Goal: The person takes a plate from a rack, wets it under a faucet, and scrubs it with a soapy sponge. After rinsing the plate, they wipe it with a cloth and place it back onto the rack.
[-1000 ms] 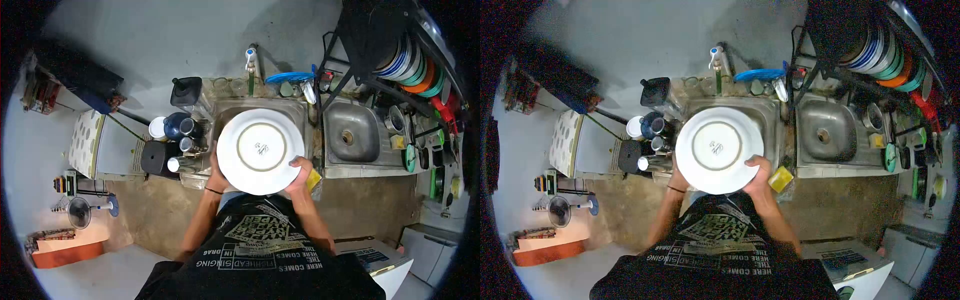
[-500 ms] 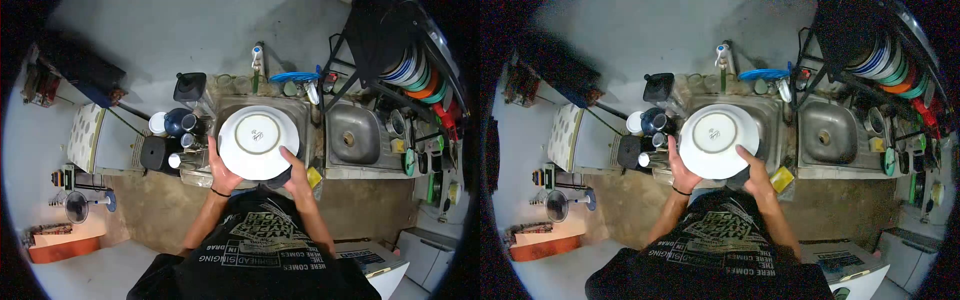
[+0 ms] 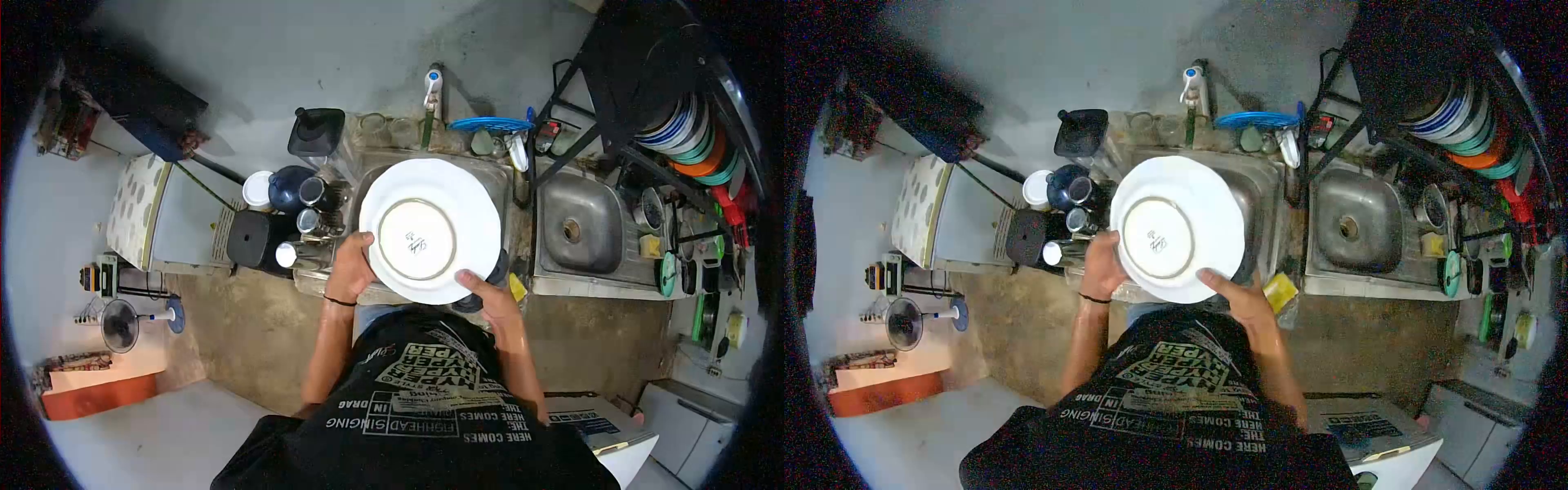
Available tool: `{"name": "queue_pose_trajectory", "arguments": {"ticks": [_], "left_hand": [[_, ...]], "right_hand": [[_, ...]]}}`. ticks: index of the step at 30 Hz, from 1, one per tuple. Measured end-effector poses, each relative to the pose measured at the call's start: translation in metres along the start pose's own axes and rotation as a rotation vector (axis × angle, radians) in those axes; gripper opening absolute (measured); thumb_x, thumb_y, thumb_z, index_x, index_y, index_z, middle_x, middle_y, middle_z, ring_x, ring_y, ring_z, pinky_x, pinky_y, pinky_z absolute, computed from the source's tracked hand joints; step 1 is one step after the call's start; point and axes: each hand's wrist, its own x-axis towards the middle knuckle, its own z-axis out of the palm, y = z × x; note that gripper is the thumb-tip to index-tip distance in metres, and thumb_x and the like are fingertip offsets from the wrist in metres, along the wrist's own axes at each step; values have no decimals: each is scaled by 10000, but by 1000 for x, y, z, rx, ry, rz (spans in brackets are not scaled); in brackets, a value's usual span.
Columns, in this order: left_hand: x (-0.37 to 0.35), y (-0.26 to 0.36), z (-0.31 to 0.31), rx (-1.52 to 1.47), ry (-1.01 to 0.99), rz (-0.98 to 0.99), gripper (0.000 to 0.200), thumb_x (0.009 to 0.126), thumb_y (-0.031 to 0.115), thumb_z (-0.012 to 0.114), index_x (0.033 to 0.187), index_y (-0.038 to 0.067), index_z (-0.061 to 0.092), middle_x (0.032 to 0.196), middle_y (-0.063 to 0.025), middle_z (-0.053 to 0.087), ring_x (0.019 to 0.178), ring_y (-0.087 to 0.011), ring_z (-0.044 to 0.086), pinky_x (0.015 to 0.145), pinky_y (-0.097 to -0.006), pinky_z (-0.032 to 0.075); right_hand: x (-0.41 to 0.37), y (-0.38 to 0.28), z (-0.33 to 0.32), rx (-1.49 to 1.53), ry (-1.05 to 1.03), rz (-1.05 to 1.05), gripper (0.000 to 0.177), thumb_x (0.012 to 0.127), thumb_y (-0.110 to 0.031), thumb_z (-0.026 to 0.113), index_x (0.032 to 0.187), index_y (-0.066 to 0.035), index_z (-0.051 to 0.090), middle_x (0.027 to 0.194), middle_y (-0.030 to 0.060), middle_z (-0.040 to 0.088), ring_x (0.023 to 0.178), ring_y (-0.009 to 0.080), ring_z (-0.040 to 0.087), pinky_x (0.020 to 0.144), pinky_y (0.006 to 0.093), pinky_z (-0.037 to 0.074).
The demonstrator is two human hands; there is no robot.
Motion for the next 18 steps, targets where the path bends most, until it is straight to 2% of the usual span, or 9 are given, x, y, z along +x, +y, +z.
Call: {"name": "queue_pose_trajectory", "arguments": {"ticks": [3, 4, 7, 8, 10, 13, 15, 16, 18], "left_hand": [[2, 2, 25, 232, 107, 79, 506, 852, 300, 550, 1248, -5, 472, 1137, -93, 604, 1030, -195, 598, 910, -349, 469], [2, -4, 31, 303, 152, 120, 505, 859, 326, 543, 1245, 6, 477, 1114, -83, 610, 1016, -191, 603, 896, -347, 473], [15, -34, 28, 331, 364, -58, 558, 884, 497, 467, 1249, 76, 488, 1109, -82, 597, 1018, -209, 580, 873, -371, 464], [17, -40, 32, 206, 290, -71, 574, 888, 515, 459, 1254, 73, 486, 1118, -83, 593, 1025, -217, 572, 876, -377, 458], [20, -50, 38, 38, 197, -78, 606, 897, 548, 438, 1267, 69, 479, 1134, -86, 589, 1036, -229, 566, 892, -387, 449], [5, -50, 59, 241, -28, 133, 581, 935, 485, 410, 1337, 64, 407, 1235, -94, 537, 1114, -227, 528, 990, -372, 396], [0, -44, 61, 334, -123, 204, 571, 946, 455, 406, 1360, 62, 383, 1270, -97, 518, 1143, -228, 512, 1024, -368, 375], [-2, -42, 58, 355, -145, 197, 567, 945, 446, 411, 1360, 61, 383, 1272, -98, 516, 1146, -229, 510, 1026, -368, 373], [-3, -38, 53, 377, -162, 186, 558, 941, 427, 421, 1360, 60, 382, 1277, -99, 512, 1151, -231, 504, 1030, -370, 367]], "right_hand": [[-10, -35, 24, -187, -59, -70, 564, 735, -61, 760, 1236, -7, 507, 1091, 87, 624, 1021, 187, 586, 913, 316, 463], [-12, -36, 31, -230, 42, -139, 514, 728, -62, 766, 1174, 16, 523, 1068, 100, 622, 963, 174, 602, 850, 316, 495], [-6, -27, 37, -274, 91, -125, 520, 711, -90, 793, 1131, 47, 518, 1050, 130, 618, 920, 166, 610, 767, 301, 516], [-7, -31, 44, -448, 47, -391, 491, 705, -104, 804, 1070, 74, 527, 1000, 143, 626, 868, 157, 618, 713, 293, 521], [-3, -34, 55, -465, -97, -457, 405, 718, -102, 791, 1021, 49, 569, 939, 98, 643, 799, 136, 620, 689, 278, 512], [-2, -27, 70, -494, -153, -552, 303, 746, -104, 761, 971, 28, 607, 919, 63, 644, 820, 125, 609, 719, 269, 495], [-14, -37, 76, -439, -318, -374, 366, 760, -109, 750, 1047, 34, 575, 973, 83, 629, 891, 121, 587, 799, 287, 475], [-23, -37, 84, -410, -214, -358, 400, 798, -129, 686, 1137, 21, 534, 1040, 100, 608, 944, 145, 581, 859, 315, 462], [-18, -29, 79, 74, -189, -61, 407, 807, -132, 625, 1170, 17, 516, 1074, 108, 602, 983, 179, 583, 881, 333, 461]]}}
